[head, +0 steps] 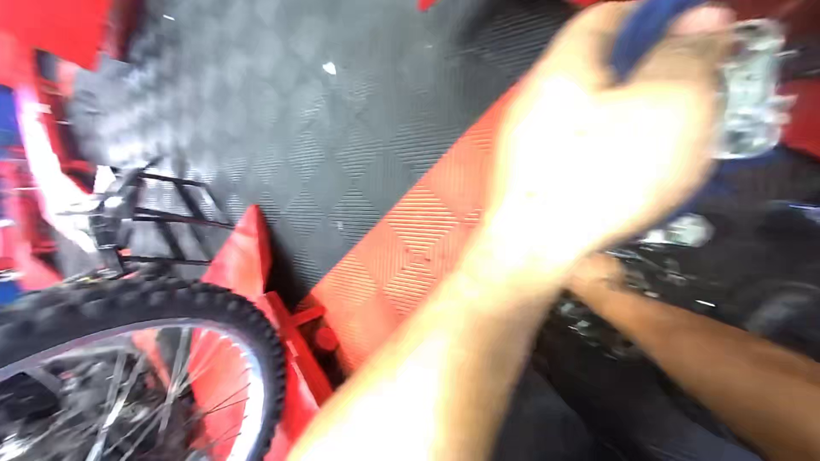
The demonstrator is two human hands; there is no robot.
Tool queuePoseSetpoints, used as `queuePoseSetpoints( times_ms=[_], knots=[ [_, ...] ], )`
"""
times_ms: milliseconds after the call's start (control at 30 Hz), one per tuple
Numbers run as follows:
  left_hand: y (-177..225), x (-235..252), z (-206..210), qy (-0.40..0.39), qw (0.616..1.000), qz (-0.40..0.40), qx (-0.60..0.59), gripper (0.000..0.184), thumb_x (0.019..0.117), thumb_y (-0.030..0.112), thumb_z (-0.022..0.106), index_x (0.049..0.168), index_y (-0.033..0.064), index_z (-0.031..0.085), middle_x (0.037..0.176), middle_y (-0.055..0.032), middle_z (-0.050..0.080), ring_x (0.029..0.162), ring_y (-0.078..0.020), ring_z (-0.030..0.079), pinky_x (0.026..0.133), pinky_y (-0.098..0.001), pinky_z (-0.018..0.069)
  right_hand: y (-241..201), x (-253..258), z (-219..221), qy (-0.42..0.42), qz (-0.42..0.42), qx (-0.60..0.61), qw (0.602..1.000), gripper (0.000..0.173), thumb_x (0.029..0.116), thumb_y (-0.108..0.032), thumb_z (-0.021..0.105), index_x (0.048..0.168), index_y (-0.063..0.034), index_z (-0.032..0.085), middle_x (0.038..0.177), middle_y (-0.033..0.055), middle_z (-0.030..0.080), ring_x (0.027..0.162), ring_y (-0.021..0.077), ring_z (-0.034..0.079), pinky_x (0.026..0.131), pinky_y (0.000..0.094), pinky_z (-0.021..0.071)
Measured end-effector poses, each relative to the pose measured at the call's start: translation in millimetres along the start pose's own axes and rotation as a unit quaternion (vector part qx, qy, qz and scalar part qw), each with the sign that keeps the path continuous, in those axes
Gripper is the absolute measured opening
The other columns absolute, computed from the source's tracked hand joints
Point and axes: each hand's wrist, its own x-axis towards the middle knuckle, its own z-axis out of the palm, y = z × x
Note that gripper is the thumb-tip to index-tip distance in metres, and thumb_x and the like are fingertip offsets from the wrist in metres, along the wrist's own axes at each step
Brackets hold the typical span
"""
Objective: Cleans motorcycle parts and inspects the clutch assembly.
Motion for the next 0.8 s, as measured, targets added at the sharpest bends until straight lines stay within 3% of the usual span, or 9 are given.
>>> queuePoseSetpoints(
  times_ms=[100,200,267,333,400,467,600,700,800],
  knots=[
    [6.4,-0.9,-6.5,-0.036,0.997,-0.025,0.060,0.021,0.1081,0.012,0.050,0.119,0.0004,0.064,0.094,-0.0136,0.069,0.083,-0.0203,0.070,0.071,-0.0397,0.0613,-12.2,-4.3,-12.4,-0.012,-0.010,-0.079,0.997,0.022,0.0996,-0.015,0.063,0.104,0.0044,0.073,0.106,0.0291,0.071,0.101,0.0477,0.069,0.079,0.0619,0.0561],
    [-7.7,8.4,-10.9,-0.061,0.993,-0.032,0.094,0.022,0.1098,0.018,0.049,0.120,0.0070,0.064,0.100,-0.0097,0.069,0.091,-0.0182,0.068,0.080,-0.0403,0.0585,-27.2,-24.4,-34.9,0.003,-0.005,-0.021,1.000,0.034,0.1035,-0.012,0.053,0.129,0.0080,0.061,0.123,0.0358,0.064,0.115,0.0532,0.063,0.090,0.0681,0.0490],
    [-113.0,42.1,-1.4,0.004,0.978,0.208,0.020,0.025,0.1084,0.027,0.054,0.115,0.0083,0.069,0.086,-0.0066,0.070,0.074,-0.0133,0.070,0.057,-0.0344,0.0610,-23.7,-21.2,-30.7,0.016,-0.032,-0.033,0.999,0.035,0.1007,-0.011,0.056,0.131,0.0031,0.062,0.124,0.0342,0.064,0.115,0.0527,0.064,0.089,0.0687,0.0508],
    [-166.5,65.4,2.3,0.002,0.953,0.299,-0.041,0.029,0.1080,0.032,0.055,0.120,0.0094,0.069,0.087,-0.0065,0.071,0.073,-0.0126,0.071,0.053,-0.0340,0.0599,-21.2,-19.8,-27.9,0.016,-0.046,-0.032,0.998,0.034,0.1034,-0.013,0.054,0.134,0.0001,0.062,0.129,0.0334,0.062,0.119,0.0521,0.061,0.093,0.0684,0.0484],
    [-112.6,39.8,-3.2,0.002,0.979,0.201,0.026,0.025,0.1079,0.025,0.054,0.117,0.0082,0.070,0.088,-0.0067,0.071,0.075,-0.0131,0.071,0.058,-0.0337,0.0608,-13.2,-9.5,-18.0,0.055,-0.055,-0.003,0.997,0.035,0.1025,-0.017,0.056,0.132,-0.0003,0.064,0.127,0.0334,0.063,0.118,0.0528,0.062,0.091,0.0701,0.0489],
    [-4.1,6.3,-10.3,-0.064,0.990,-0.055,0.114,0.024,0.1096,0.020,0.049,0.124,0.0100,0.064,0.102,-0.0083,0.069,0.093,-0.0172,0.068,0.080,-0.0404,0.0581,-3.4,5.2,-4.5,0.083,-0.057,0.024,0.995,0.037,0.1013,-0.023,0.059,0.130,-0.0004,0.065,0.127,0.0328,0.064,0.116,0.0529,0.063,0.089,0.0724,0.0483],
    [10.4,-3.3,-11.3,-0.065,0.990,-0.042,0.122,0.027,0.1101,0.019,0.047,0.128,0.0064,0.063,0.107,-0.0115,0.069,0.096,-0.0202,0.068,0.080,-0.0429,0.0583,12.3,31.7,26.5,0.165,-0.065,0.038,0.983,0.040,0.0978,-0.033,0.060,0.122,-0.0020,0.069,0.117,0.0302,0.069,0.108,0.0506,0.067,0.083,0.0716,0.0507],
    [13.6,-4.4,-10.8,-0.068,0.989,-0.061,0.114,0.028,0.1099,0.019,0.047,0.130,0.0077,0.063,0.112,-0.0112,0.069,0.099,-0.0205,0.067,0.083,-0.0443,0.0577,-5.1,-16.2,-12.0,0.088,-0.047,0.068,0.993,0.035,0.0997,-0.015,0.066,0.125,0.0086,0.063,0.126,0.0347,0.062,0.120,0.0533,0.059,0.096,0.0676,0.0465],
    [-26.5,11.3,-0.5,-0.044,0.994,0.003,0.095,0.026,0.1097,0.022,0.049,0.126,0.0071,0.063,0.105,-0.0122,0.069,0.091,-0.0214,0.068,0.076,-0.0431,0.0592,-9.2,-21.3,-14.3,0.080,-0.043,0.055,0.994,0.031,0.0997,-0.014,0.064,0.120,0.0083,0.065,0.118,0.0331,0.066,0.113,0.0518,0.063,0.091,0.0662,0.0494]
  ],
)
